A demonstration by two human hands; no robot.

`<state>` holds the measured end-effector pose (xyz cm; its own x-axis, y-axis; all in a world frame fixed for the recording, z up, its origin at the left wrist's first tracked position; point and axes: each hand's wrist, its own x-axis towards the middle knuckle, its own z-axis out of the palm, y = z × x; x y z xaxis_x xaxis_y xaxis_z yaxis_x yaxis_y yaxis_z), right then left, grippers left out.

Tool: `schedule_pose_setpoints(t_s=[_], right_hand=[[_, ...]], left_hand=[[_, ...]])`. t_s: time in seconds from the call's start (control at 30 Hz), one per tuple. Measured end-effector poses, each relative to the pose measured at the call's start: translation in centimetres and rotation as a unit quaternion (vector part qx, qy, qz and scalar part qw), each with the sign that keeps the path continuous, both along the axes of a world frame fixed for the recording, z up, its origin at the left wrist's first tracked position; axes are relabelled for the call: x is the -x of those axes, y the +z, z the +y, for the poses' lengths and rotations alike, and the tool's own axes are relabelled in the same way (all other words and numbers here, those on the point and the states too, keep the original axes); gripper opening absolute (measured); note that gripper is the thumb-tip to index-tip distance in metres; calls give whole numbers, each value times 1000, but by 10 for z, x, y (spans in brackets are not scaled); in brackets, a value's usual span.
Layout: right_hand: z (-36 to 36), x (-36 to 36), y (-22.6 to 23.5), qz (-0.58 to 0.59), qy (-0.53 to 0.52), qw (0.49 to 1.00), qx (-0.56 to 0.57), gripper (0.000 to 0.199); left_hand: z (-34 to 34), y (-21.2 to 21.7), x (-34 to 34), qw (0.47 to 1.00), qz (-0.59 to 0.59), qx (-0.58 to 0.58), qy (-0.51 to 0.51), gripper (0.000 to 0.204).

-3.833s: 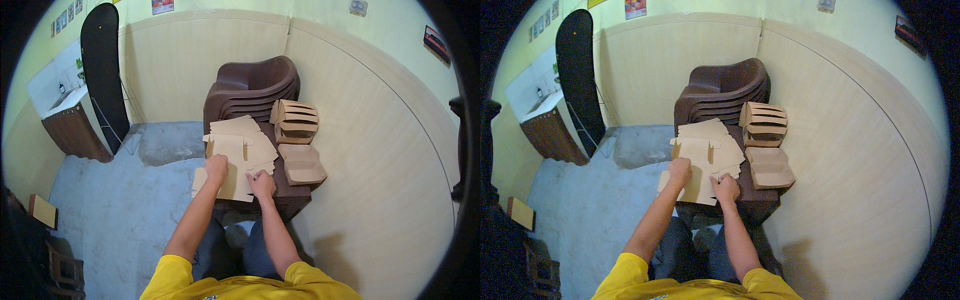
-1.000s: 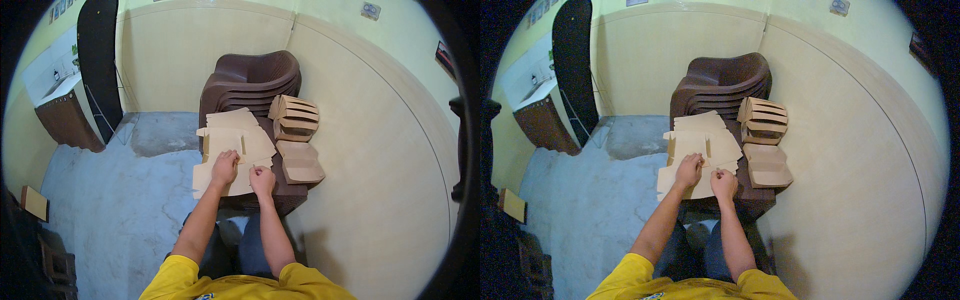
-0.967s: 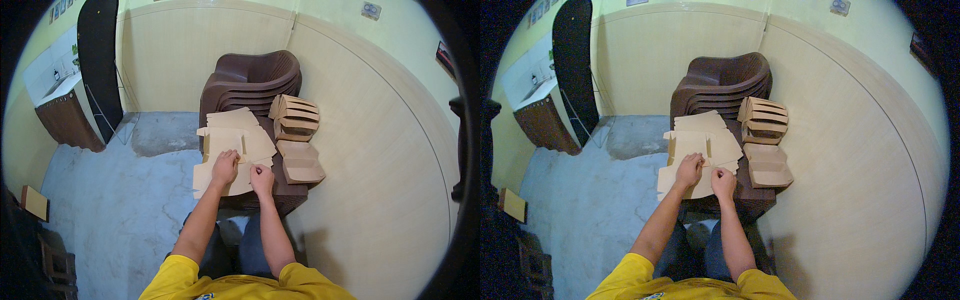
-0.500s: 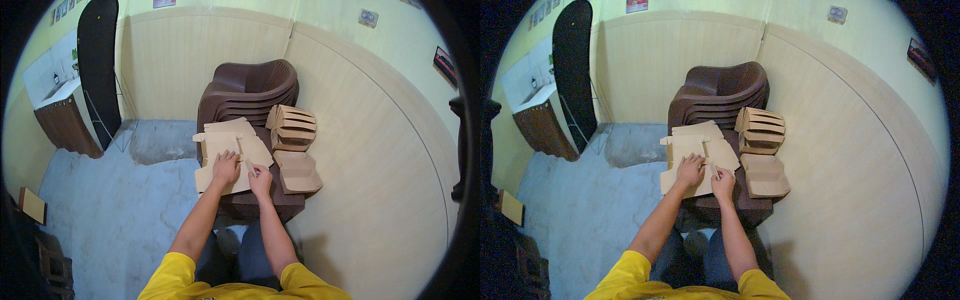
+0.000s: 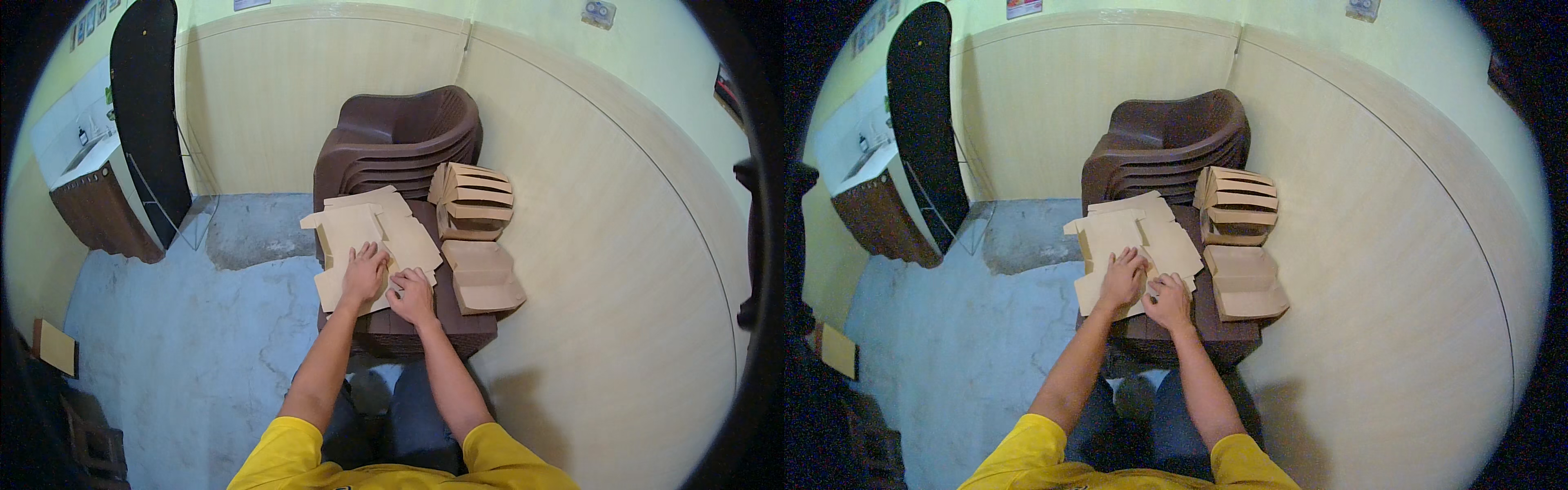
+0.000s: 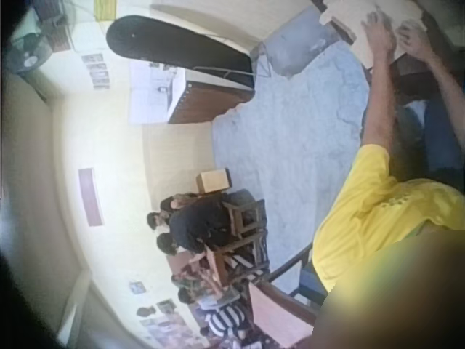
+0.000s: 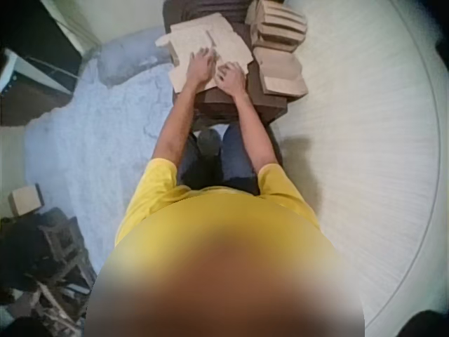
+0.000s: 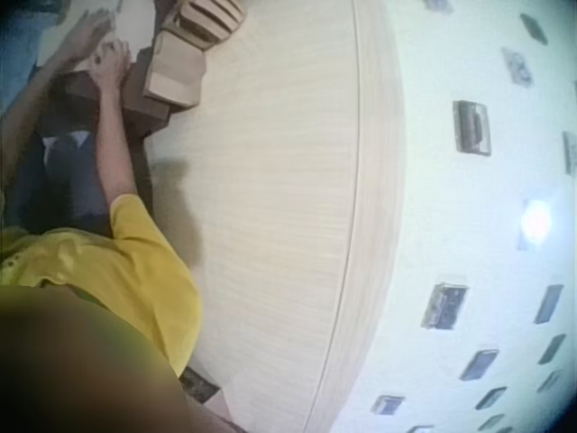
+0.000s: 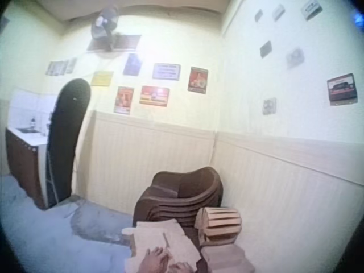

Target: The person folds flat cardboard pieces into small boxes by hand, aligning edges and creasing flaps. Completed boxes are stacked on the table next to the work area.

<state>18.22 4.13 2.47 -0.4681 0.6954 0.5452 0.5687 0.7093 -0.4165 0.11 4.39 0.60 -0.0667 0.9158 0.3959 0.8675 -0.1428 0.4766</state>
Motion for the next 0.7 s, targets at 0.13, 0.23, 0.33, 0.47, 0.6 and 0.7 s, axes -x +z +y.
schedule_pose_setpoints(t_s=[0.13, 0.23, 0.33, 0.47, 0.6, 0.7], right_hand=[[6, -18, 2, 70, 59, 990, 103, 20], [18, -31, 0, 127, 40, 959, 251, 17], [28, -32, -5, 141, 21, 949, 281, 14], [29, -27, -11, 111, 7, 967, 230, 15], [33, -8, -18, 110, -59, 979, 158, 15], [46, 8, -21, 109, -89, 985, 94, 16]], left_hand=[[-5, 3, 12, 997, 5, 46, -64, 36], [-11, 8, 14, 996, -13, 48, -77, 44], [-15, 11, 11, 997, 13, 44, -66, 43], [-15, 11, 9, 997, 20, 33, -65, 39], [-13, 9, 11, 996, 22, 42, -74, 36], [-13, 8, 11, 996, 26, 48, -74, 37]])
